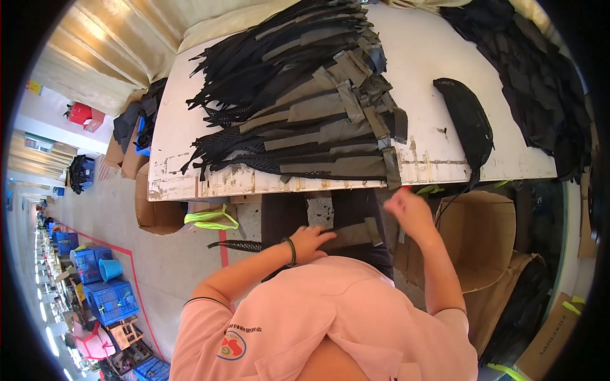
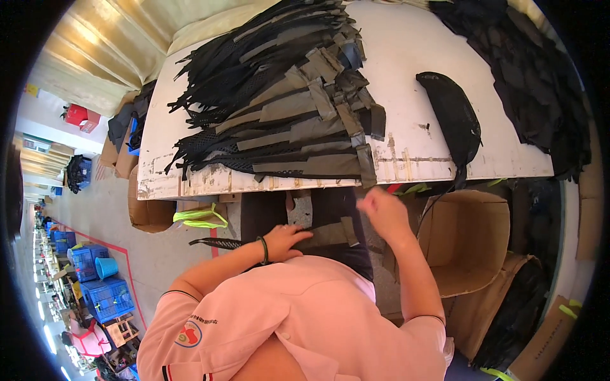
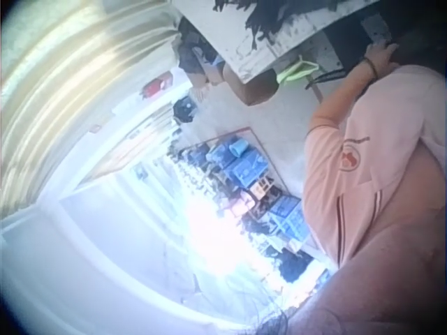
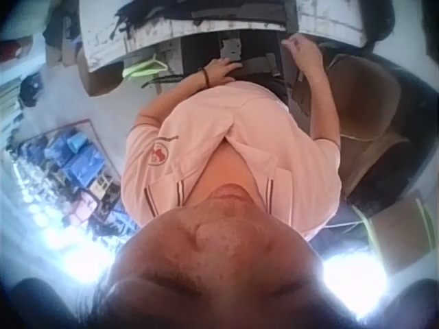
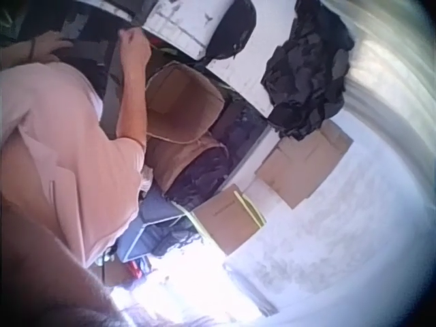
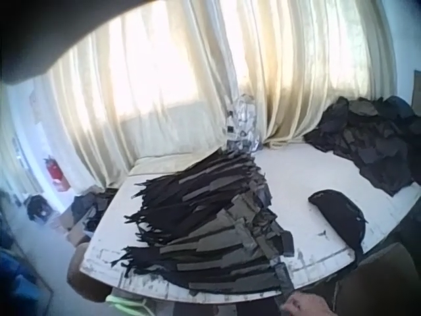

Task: Attaching plastic buckles and adjusters to mesh backpack straps.

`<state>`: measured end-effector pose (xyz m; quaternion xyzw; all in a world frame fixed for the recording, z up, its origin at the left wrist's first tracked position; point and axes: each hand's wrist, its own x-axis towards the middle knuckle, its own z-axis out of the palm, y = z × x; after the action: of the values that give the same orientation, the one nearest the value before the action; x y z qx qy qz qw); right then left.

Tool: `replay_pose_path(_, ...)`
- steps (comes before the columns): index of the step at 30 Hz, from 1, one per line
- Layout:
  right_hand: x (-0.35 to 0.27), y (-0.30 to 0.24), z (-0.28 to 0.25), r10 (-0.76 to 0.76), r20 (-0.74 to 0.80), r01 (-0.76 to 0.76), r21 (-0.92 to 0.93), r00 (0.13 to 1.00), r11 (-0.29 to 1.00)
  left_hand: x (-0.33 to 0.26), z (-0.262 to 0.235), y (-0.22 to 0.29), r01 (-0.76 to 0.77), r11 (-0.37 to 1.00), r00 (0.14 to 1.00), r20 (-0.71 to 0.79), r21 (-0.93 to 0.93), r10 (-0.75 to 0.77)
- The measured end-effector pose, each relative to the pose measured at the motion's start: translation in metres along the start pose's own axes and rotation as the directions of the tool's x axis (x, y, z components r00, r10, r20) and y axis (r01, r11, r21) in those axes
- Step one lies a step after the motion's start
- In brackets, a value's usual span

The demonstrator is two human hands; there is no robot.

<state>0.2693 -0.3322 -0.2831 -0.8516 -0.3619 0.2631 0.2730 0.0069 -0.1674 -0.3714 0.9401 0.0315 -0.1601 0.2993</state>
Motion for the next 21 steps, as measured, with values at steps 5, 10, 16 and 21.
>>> replay_pose_path(5, 0.061, -0.018, 0.002, -0.348, -0.465, 0.183, -0.363, 0.814, 0.914, 0.012, -0.004, 0.001, -0.095, 0.995, 0.984, -0.153, -0.043, 0.087)
replay_pose_path(10, 0.066, -0.013, 0.006, -0.359, -0.425, 0.146, -0.457, 0.831, 0.877, 0.023, -0.092, 0.029, -0.306, 0.906, 0.849, -0.515, -0.294, 0.119)
replay_pose_path(16, 0.01, -0.058, 0.013, -0.533, -0.367, 0.497, -0.196, 0.762, 0.845, 0.063, -0.144, 0.051, -0.296, 0.955, 0.699, -0.688, -0.029, 0.196)
replay_pose_path(21, 0.006, -0.059, 0.012, -0.584, -0.351, 0.528, -0.25, 0.732, 0.812, 0.072, -0.129, 0.053, -0.198, 0.948, 0.835, -0.55, -0.248, 0.031)
